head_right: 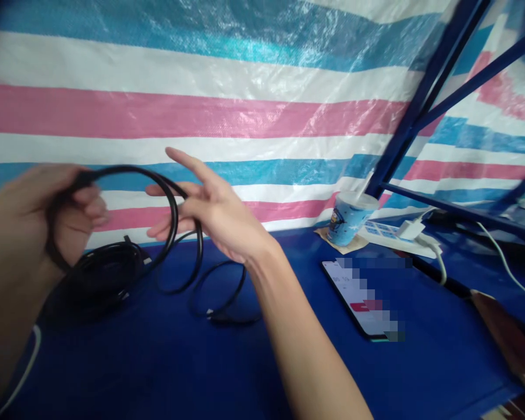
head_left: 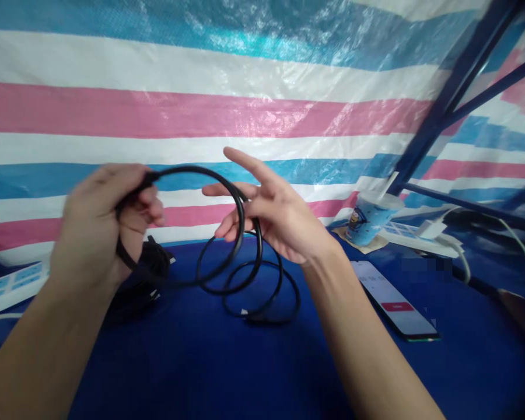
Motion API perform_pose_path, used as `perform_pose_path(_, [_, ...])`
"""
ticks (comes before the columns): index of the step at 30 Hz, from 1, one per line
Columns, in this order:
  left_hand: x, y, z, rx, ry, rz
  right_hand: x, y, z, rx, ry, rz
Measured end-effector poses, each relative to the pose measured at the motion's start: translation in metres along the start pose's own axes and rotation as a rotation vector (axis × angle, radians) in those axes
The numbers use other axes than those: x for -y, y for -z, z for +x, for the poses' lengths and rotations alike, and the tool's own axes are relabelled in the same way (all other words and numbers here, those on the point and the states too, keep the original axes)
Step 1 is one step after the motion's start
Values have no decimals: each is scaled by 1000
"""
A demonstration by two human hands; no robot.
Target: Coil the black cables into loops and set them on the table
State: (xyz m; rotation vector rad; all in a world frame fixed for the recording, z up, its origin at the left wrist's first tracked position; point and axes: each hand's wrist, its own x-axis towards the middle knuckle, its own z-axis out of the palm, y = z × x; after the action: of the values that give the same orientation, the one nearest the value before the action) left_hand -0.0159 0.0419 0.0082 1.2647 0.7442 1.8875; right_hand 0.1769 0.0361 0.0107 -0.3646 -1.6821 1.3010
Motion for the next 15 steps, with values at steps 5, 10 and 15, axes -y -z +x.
perform_pose_path(5, [14, -16, -8, -365, -152, -117, -15, -35, 10, -208, -37, 307])
perform_pose_path(10, [11, -10, -5, -178, 67, -131, -13, -39, 6, -295, -121, 112])
perform_pose_path(15, [-2, 30, 10, 633, 272, 134, 8, 8, -5, -30, -269, -107])
